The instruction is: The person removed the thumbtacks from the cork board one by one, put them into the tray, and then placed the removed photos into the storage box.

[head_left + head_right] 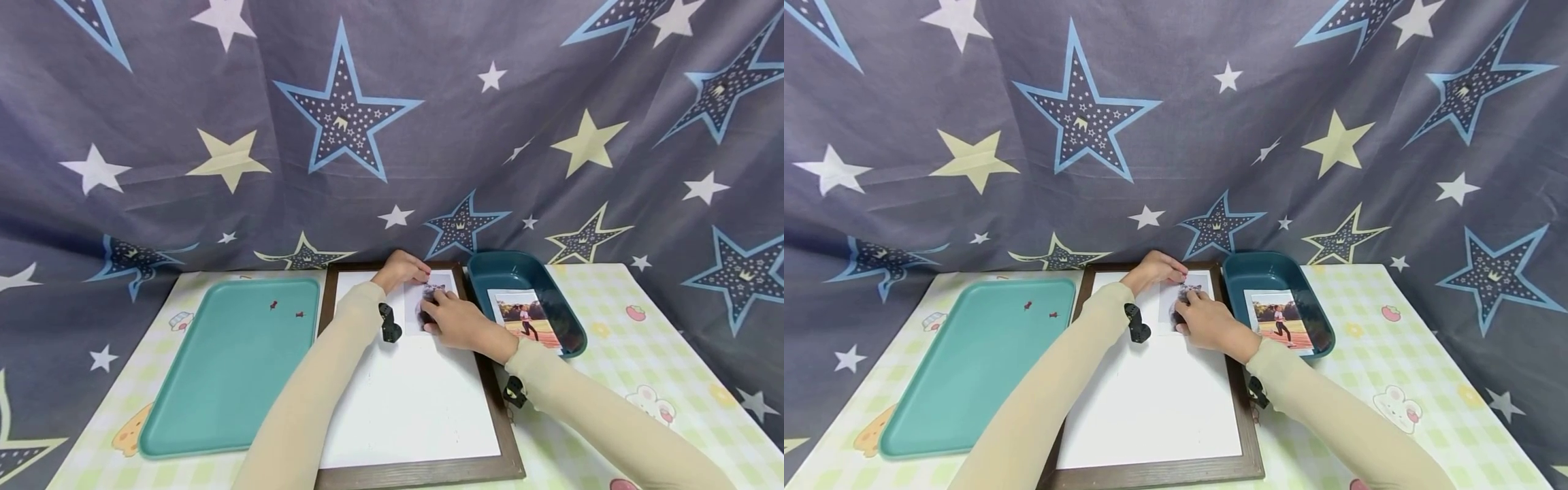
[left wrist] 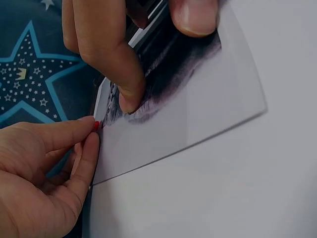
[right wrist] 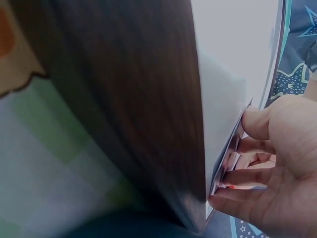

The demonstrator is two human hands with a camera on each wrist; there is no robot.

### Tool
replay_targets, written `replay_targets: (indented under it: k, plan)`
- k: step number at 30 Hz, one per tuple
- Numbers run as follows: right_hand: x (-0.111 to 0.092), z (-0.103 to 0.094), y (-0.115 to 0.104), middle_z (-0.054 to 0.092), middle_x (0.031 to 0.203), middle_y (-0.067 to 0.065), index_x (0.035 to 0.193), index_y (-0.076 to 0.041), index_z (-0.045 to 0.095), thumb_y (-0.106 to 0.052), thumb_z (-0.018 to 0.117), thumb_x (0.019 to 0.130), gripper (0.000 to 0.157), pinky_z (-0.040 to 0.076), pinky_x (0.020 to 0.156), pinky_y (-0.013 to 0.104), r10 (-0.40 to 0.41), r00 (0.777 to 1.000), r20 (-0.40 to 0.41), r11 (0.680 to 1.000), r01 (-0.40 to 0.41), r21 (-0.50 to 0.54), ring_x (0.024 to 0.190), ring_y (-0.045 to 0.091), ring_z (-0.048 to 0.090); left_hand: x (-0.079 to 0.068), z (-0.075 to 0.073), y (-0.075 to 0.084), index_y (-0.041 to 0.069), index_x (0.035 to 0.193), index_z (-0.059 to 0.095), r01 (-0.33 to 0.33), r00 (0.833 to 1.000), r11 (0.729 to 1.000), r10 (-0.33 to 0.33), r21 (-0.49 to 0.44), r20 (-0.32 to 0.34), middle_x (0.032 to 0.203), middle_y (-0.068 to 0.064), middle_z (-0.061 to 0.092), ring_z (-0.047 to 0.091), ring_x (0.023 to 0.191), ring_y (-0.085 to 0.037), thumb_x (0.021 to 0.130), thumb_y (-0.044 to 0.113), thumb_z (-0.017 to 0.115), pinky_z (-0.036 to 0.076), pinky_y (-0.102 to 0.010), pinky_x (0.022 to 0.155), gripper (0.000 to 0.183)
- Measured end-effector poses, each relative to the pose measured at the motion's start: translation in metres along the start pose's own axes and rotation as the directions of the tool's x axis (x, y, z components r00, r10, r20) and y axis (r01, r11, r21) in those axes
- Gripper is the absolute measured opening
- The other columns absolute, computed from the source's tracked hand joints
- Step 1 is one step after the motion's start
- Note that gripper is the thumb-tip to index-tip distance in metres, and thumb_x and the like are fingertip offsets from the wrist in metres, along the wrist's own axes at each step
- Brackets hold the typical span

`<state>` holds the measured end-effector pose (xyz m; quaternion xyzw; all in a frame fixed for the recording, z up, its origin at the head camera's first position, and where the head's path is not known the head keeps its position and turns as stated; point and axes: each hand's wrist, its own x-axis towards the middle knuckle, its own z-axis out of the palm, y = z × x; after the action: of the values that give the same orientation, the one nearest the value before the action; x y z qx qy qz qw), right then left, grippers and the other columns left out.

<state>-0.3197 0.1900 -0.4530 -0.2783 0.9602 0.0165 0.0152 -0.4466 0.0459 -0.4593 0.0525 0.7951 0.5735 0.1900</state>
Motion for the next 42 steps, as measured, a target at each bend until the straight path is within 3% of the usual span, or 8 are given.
replay_targets:
  k: [3,10,17,21,25,37,42]
  plan:
    - [-0.0002,0.0003,-0.0011,0.054,0.141,0.027,0.142,-0.005,0.058,-0.029,0.061,0.103,0.046,0.057,0.095,0.055,-0.003,1.000,-0.005,1.000,0.003,-0.001,0.126,0.045,0.057,-0.0028,-0.0032,0.0005,-0.008,0.110,0.075,-0.004,1.000,1.000,0.004,0.018,0.015,0.113,-0.020,0.075,0.068,0.076,-0.009,0.086,-0.008,0.074,0.062,-0.029,0.087,0.024]
    - [0.0001,0.0000,-0.0008,0.055,0.139,0.026,0.142,-0.005,0.058,-0.030,0.061,0.103,0.046,0.058,0.093,0.054,-0.006,1.000,-0.014,1.000,0.006,-0.009,0.123,0.044,0.058,-0.0039,-0.0057,0.0012,-0.007,0.110,0.076,-0.025,0.999,0.999,0.024,0.037,0.029,0.113,-0.021,0.074,0.074,0.085,-0.015,0.086,-0.006,0.075,0.062,-0.030,0.088,0.024]
    - [0.0004,-0.0015,0.0002,0.057,0.136,0.025,0.140,-0.006,0.059,-0.030,0.062,0.102,0.045,0.059,0.090,0.053,-0.017,1.000,-0.018,1.000,0.017,-0.014,0.119,0.043,0.060,-0.0033,-0.0031,-0.0016,-0.009,0.108,0.076,-0.048,0.999,0.999,0.048,0.010,0.010,0.107,-0.020,0.076,0.072,0.075,-0.010,0.084,-0.007,0.077,0.062,-0.024,0.079,0.024]
    - [0.0011,-0.0029,0.0014,0.058,0.133,0.024,0.138,-0.006,0.061,-0.030,0.063,0.101,0.043,0.060,0.086,0.051,-0.019,1.000,-0.023,0.999,0.019,-0.029,0.115,0.041,0.061,-0.0058,-0.0011,0.0000,-0.004,0.104,0.078,-0.089,0.995,0.991,0.093,0.100,-0.032,0.099,-0.013,0.079,0.065,0.073,-0.005,0.084,-0.001,0.079,0.052,-0.014,0.069,0.021]
    - [0.0009,-0.0043,0.0015,0.058,0.132,0.024,0.137,-0.007,0.062,-0.029,0.064,0.101,0.043,0.060,0.086,0.051,-0.013,1.000,-0.022,1.000,0.013,-0.026,0.114,0.041,0.062,-0.0079,-0.0006,0.0007,-0.001,0.102,0.080,-0.107,0.992,0.982,0.116,0.154,-0.054,0.095,-0.009,0.080,0.059,0.076,-0.004,0.084,0.004,0.080,0.044,-0.012,0.067,0.019]
    - [0.0005,-0.0032,-0.0005,0.058,0.131,0.023,0.138,-0.007,0.061,-0.030,0.064,0.101,0.043,0.060,0.087,0.051,-0.010,1.000,-0.009,1.000,0.010,-0.026,0.115,0.040,0.061,-0.0100,-0.0002,-0.0003,-0.003,0.105,0.078,-0.080,0.996,0.992,0.084,0.098,-0.033,0.097,-0.011,0.079,0.064,0.069,-0.003,0.085,0.001,0.080,0.055,-0.018,0.076,0.021]
    - [0.0007,-0.0024,-0.0008,0.059,0.130,0.023,0.137,-0.006,0.061,-0.029,0.063,0.101,0.043,0.060,0.086,0.051,-0.016,1.000,-0.012,0.999,0.015,-0.028,0.114,0.040,0.061,-0.0099,-0.0003,-0.0016,-0.004,0.106,0.078,-0.076,0.996,0.994,0.078,0.078,-0.030,0.098,-0.013,0.079,0.071,0.078,-0.011,0.085,0.002,0.080,0.059,-0.023,0.084,0.021]
